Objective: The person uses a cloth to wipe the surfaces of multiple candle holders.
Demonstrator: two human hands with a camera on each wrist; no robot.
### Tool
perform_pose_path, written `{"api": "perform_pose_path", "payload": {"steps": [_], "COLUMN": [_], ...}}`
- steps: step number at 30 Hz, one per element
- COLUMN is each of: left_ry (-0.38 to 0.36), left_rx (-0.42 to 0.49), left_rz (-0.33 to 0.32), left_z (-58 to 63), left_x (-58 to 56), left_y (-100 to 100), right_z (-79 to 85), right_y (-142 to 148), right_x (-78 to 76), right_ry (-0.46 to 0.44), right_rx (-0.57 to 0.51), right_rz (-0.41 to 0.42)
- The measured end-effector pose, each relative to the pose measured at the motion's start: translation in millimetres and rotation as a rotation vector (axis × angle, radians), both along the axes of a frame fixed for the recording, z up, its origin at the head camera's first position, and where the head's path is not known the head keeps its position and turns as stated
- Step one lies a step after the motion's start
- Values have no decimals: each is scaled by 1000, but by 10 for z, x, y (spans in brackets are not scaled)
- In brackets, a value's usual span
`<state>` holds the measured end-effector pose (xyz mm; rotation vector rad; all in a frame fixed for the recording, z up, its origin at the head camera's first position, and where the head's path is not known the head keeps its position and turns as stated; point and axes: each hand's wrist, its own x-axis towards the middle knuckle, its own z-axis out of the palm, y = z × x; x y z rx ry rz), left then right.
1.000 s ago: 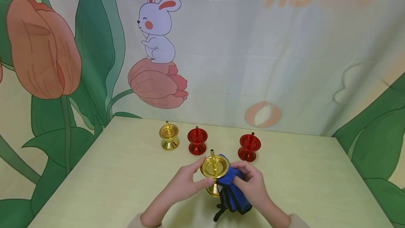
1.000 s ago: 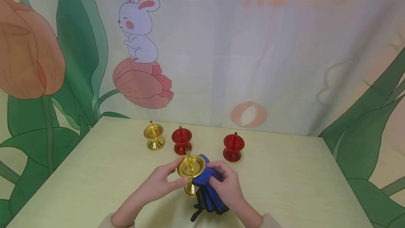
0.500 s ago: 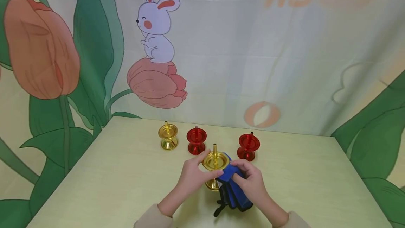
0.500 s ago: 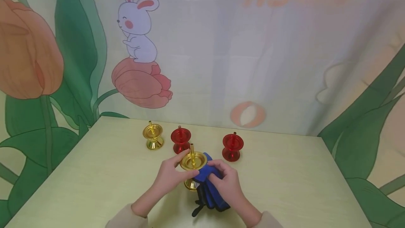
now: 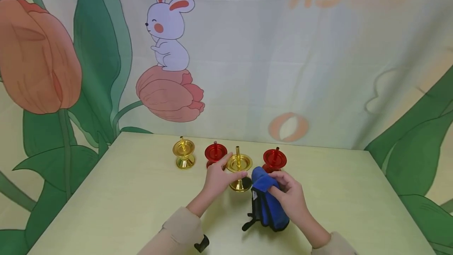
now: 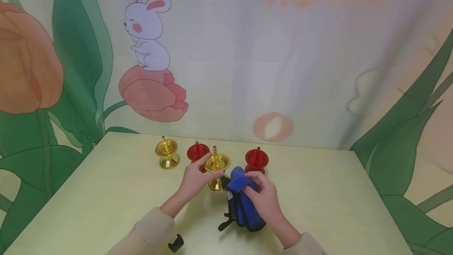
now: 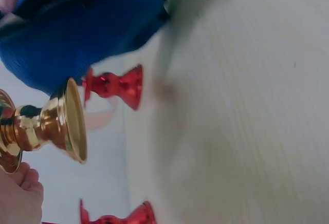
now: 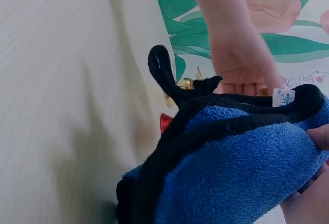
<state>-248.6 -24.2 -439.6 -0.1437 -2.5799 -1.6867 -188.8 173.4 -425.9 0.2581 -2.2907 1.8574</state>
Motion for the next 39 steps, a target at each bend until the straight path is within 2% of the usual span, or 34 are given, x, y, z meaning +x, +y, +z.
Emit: {"api": "perform_pose_path", "payload": {"steps": [8, 14, 19, 23, 26, 30, 34, 39], "left_ry": [-16, -14, 6, 33, 39, 53, 58, 14], "left_rx": [-38, -88, -139, -139, -130, -171, -207, -222], "left_rz": [47, 91, 140, 142, 139, 125, 83, 19], "left_z": [-133, -294, -478, -563, -591, -597, -575, -528], "left_x": [-267, -426, -491, -502, -523, -565, -607, -631], "left_y": [145, 278, 342, 363, 374, 383, 381, 376], "right_z": [21, 19, 32, 44, 45, 38, 31, 23], "right_y": [69, 98, 111, 128, 142, 163, 180, 208], "right_x": [11, 31, 59, 75, 80, 83, 82, 79], "right_ry": [11, 2, -1, -13, -21, -28, -35, -34], "right_rx": [-6, -1, 7, 22, 29, 24, 24, 33], "right_rz": [-14, -24, -27, -44, -52, -55, -59, -74]}}
